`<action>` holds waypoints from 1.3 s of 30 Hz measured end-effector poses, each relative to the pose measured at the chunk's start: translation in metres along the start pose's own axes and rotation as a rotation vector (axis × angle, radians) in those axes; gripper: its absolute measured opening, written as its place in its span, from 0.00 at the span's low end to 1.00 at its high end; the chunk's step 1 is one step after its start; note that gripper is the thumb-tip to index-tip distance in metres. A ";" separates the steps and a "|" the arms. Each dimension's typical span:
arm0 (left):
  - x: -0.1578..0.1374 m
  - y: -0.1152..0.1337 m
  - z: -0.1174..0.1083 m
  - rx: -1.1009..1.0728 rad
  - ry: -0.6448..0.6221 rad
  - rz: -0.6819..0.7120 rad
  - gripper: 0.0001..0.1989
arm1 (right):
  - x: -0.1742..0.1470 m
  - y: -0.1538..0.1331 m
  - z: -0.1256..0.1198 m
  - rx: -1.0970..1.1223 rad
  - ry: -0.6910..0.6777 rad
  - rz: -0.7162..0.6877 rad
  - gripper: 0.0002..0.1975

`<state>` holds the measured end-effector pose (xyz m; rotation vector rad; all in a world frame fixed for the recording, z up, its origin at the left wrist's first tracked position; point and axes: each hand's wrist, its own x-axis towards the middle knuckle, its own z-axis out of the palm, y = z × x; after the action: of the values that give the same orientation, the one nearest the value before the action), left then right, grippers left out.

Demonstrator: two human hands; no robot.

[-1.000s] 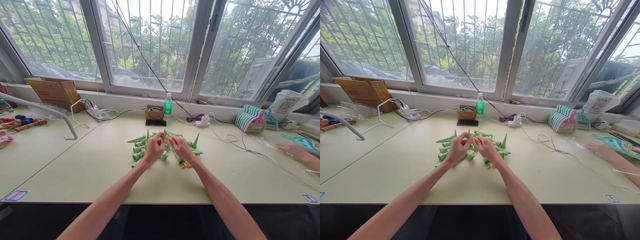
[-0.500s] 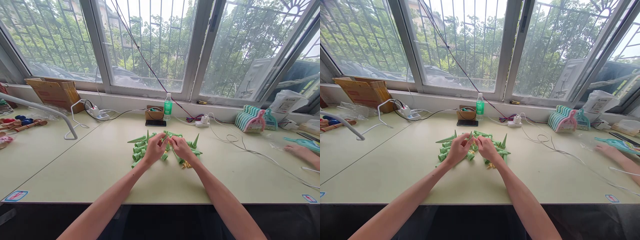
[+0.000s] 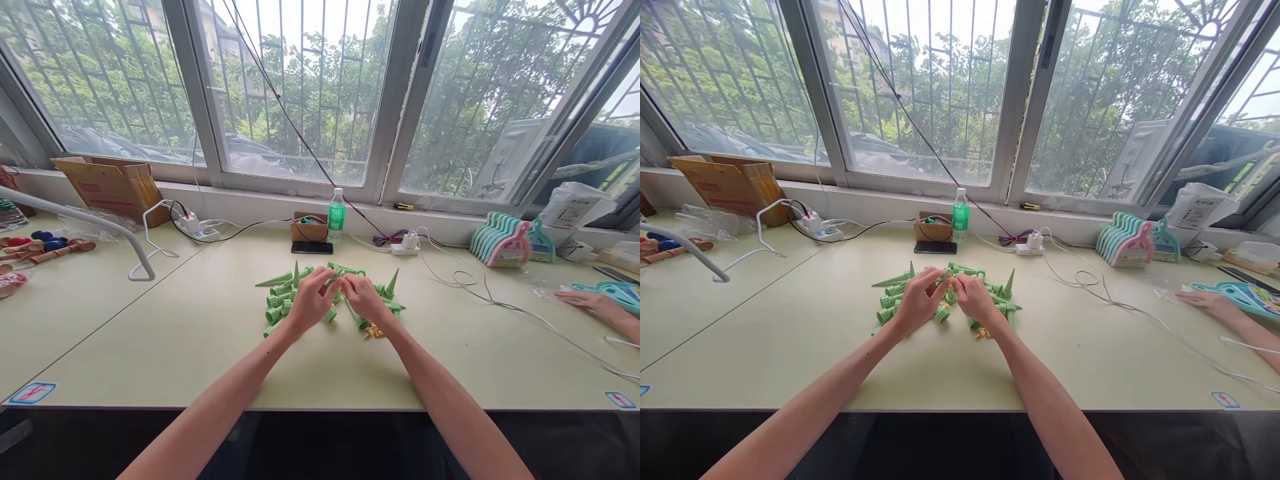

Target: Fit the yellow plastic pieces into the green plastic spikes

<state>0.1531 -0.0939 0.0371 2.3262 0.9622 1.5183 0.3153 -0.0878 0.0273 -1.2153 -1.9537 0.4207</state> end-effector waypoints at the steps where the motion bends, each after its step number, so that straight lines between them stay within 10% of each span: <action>1: 0.000 -0.001 0.000 -0.003 -0.006 0.005 0.10 | 0.000 0.000 0.000 0.003 -0.002 0.000 0.18; 18: -0.004 -0.001 0.001 0.000 -0.045 0.127 0.09 | 0.005 0.007 0.002 0.292 -0.009 0.098 0.17; 39: -0.002 0.000 0.003 -0.084 0.019 -0.186 0.10 | 0.007 0.006 -0.001 0.421 0.064 0.171 0.29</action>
<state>0.1553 -0.0945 0.0335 2.1041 1.0648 1.4788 0.3183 -0.0792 0.0275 -1.1045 -1.6060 0.8251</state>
